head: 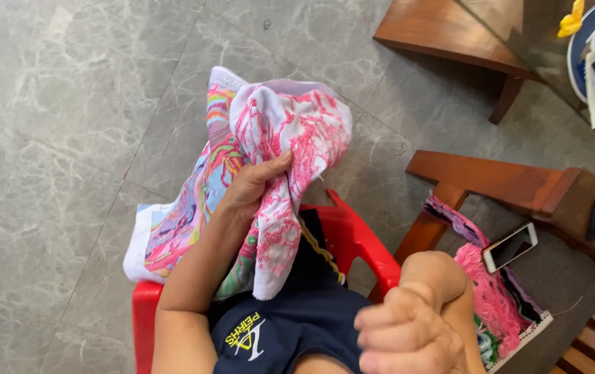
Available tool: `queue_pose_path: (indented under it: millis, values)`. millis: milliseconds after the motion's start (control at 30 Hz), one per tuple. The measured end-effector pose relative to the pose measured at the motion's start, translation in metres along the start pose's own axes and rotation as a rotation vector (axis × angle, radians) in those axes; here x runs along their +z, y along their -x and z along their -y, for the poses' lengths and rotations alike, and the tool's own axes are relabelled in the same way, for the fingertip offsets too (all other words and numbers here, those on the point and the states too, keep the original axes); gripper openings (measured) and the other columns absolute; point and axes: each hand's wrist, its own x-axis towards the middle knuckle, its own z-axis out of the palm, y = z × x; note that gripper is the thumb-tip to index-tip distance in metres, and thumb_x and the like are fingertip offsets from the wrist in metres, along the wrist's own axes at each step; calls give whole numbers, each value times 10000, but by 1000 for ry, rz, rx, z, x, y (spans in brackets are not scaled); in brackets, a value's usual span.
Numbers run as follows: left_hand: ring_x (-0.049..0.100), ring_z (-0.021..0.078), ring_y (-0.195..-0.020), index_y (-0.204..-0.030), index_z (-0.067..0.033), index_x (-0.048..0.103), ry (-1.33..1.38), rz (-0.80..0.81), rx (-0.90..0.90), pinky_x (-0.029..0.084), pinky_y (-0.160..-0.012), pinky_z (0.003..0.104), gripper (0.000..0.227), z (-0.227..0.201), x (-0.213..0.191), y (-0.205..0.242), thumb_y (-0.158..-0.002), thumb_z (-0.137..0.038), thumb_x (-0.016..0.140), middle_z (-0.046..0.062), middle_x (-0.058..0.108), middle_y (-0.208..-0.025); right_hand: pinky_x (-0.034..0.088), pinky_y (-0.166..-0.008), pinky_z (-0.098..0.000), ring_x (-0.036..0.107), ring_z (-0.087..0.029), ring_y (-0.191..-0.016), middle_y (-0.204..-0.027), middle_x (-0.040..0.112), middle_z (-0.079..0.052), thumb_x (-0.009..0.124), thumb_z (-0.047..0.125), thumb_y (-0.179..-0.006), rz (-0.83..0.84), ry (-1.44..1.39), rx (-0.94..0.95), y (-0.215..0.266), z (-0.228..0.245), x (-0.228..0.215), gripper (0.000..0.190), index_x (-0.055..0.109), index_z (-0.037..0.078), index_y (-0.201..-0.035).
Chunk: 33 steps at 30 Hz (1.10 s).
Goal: The person performs cross-stitching on a colorful patterned fabric using a needle and pink thread, pulling the thread through the fabric and occasionally shaking the cloth.
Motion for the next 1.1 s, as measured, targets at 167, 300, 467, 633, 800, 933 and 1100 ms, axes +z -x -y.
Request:
queue_pose_path:
  millis: [167,300,467,633,800,933,1100]
  values:
    - [720,361,-1061,-1213,-7,683,104,146,-16,545,-976,551,317,-5,-12,32,-929,-142,718,201,744,-1098,619,-759,-496,715,-357,-844,-1011,760,-187,779,164,-898,45,399,170,2,-2,20,185,760,30,-1024]
    - [726,353,-1037,-1201,9,684,150,239,43,547,-967,551,313,-2,6,67,-925,-133,727,204,745,-1084,578,-882,-538,692,-399,-968,-1114,732,-216,835,199,-896,107,630,224,-38,-104,27,326,768,-8,-1138]
    - [733,368,-1008,-1174,39,694,154,282,54,562,-932,528,288,14,5,60,-919,-91,728,209,752,-1052,525,-838,-501,667,-365,-905,-1036,737,-196,862,138,-854,73,515,210,-28,-107,28,189,821,39,-1010]
    - [733,360,-1008,-1156,42,703,103,264,53,571,-918,523,283,21,19,62,-906,-84,746,206,753,-1048,527,-755,-442,635,-308,-805,-945,743,-160,800,170,-931,-8,662,108,-25,-96,26,130,824,43,-932]
    - [742,325,-982,-1166,17,698,5,243,65,577,-904,519,320,34,43,80,-891,-119,790,183,760,-1037,528,-635,-335,629,-239,-682,-783,683,-150,649,292,-1055,-338,666,274,-9,-64,17,409,609,25,-748]
    - [745,334,-937,-1182,10,646,-98,92,84,598,-848,526,464,49,64,98,-817,-171,867,198,748,-998,377,-362,-243,396,-121,-364,-508,419,-69,413,283,-1138,-507,-49,530,6,-15,-6,166,379,137,-1066]
    - [735,210,-845,-1063,-19,734,-164,-10,23,629,-780,370,300,49,87,135,-806,-165,790,105,763,-968,137,-442,-215,94,-71,-494,-603,140,49,576,297,-1078,-657,-217,498,-4,82,-18,74,538,243,-1044]
